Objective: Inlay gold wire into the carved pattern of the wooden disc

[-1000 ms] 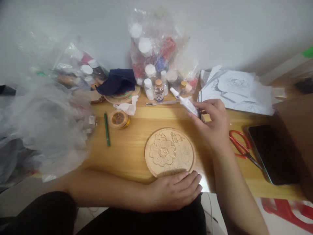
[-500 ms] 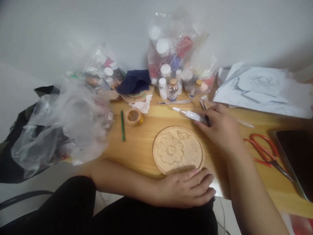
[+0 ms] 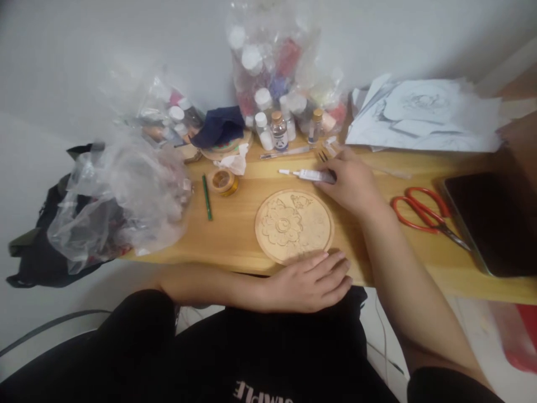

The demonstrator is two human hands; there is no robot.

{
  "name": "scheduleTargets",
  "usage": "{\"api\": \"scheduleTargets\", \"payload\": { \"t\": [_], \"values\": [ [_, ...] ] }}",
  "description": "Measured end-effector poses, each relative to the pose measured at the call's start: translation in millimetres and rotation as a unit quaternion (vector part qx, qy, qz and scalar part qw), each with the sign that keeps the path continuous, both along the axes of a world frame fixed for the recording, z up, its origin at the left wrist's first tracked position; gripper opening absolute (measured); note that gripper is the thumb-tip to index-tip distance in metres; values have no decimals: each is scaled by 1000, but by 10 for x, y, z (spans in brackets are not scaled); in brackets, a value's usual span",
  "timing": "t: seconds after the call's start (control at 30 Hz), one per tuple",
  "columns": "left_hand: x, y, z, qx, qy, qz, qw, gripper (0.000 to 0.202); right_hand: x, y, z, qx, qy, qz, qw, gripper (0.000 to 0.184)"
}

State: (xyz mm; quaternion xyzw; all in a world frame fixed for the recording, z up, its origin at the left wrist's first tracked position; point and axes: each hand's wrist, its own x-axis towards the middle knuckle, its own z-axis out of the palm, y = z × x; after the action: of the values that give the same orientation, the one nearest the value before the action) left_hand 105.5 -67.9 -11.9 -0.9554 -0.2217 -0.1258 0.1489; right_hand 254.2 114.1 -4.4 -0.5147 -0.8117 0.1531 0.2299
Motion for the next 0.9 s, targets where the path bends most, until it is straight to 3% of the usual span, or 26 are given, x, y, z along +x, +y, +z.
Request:
{"api": "scheduleTargets", "payload": {
  "t": [0.07, 0.13, 0.27, 0.33, 0.5, 0.73, 0.9],
  "values": [
    [0, -33, 48, -12, -57, -18, 998, 31, -9, -2, 6, -12, 10, -2, 1000, 30],
    [-54, -53, 114, -28, -143, 8, 989, 24, -24, -10, 24, -15, 26, -18, 999, 30],
    [-429, 30, 242, -96, -227, 221, 944, 31, -63, -29, 85, 25, 110, -55, 992, 22],
    [-719, 158, 289, -101, -234, 353, 900, 31, -81, -45, 130, 26, 194, -75, 978, 15],
    [-1307, 591, 345, -87, -231, 522, 816, 44, -88, -91, 210, 37, 338, -137, 931, 12],
    [-1605, 995, 265, -131, -238, 559, 783, 38, -45, -58, 186, 8, 411, -164, 897, 5],
    [-1894, 1043, 469, -103, -297, 580, 751, 42, -39, -62, 195, -21, 429, -180, 885, 7]
  ]
}}
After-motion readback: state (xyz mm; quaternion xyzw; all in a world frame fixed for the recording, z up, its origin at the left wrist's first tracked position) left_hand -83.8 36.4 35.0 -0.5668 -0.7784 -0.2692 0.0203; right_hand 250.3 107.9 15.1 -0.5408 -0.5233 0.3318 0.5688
